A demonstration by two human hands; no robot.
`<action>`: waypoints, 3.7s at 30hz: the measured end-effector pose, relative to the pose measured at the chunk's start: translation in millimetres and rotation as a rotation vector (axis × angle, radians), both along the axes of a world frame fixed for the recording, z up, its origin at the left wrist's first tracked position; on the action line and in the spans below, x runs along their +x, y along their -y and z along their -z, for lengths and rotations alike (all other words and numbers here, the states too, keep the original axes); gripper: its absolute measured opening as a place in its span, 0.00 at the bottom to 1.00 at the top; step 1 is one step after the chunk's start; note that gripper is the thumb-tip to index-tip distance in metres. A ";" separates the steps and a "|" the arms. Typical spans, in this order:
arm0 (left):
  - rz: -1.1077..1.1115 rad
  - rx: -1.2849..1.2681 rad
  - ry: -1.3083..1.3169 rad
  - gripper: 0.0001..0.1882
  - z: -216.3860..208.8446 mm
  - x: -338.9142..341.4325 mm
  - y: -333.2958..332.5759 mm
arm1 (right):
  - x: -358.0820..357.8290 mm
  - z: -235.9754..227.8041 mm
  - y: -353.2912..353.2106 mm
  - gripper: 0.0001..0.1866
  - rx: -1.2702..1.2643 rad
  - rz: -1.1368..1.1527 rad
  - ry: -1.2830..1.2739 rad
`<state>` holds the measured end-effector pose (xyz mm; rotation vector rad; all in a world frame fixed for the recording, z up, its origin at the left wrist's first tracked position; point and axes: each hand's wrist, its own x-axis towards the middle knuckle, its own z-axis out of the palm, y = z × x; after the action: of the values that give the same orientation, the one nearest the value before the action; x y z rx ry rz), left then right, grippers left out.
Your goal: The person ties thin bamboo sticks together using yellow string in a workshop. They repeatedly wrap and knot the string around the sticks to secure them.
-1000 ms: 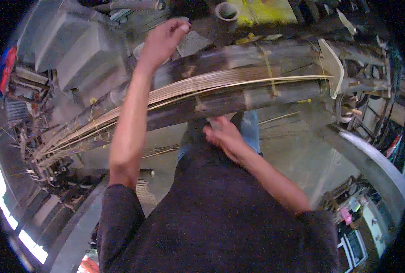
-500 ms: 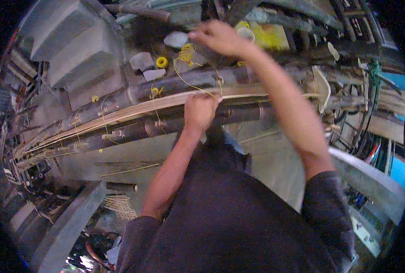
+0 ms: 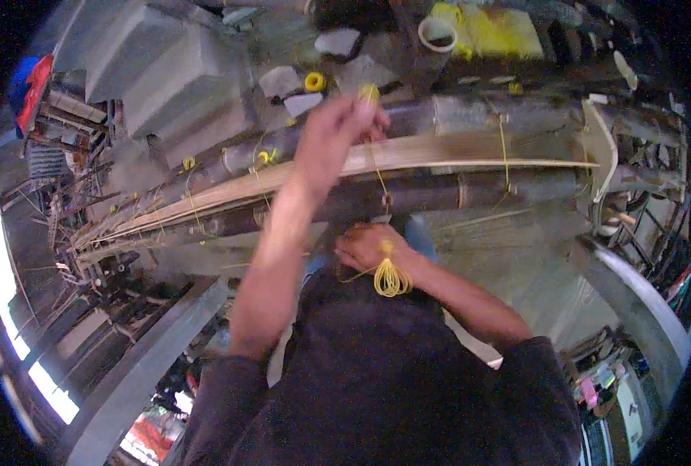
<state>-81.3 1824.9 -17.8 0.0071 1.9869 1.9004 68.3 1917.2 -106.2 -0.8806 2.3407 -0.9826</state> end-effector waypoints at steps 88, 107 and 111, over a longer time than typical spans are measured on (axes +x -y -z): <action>0.097 -0.369 -0.353 0.15 40.3 64.1 385.9 | 10.0 16.6 356.5 0.12 0.018 -0.068 0.120; 0.789 -0.639 -0.925 0.16 38.9 -34.7 476.4 | 31.5 -123.9 357.2 0.10 0.262 1.069 -0.458; 0.990 -0.808 -1.459 0.12 14.8 -19.5 511.9 | 147.7 -50.5 410.7 0.17 0.171 0.738 0.349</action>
<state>-100.8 1312.9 -32.6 2.1113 2.4352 0.1816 216.0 1506.5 -55.7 0.2490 2.4022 -1.0632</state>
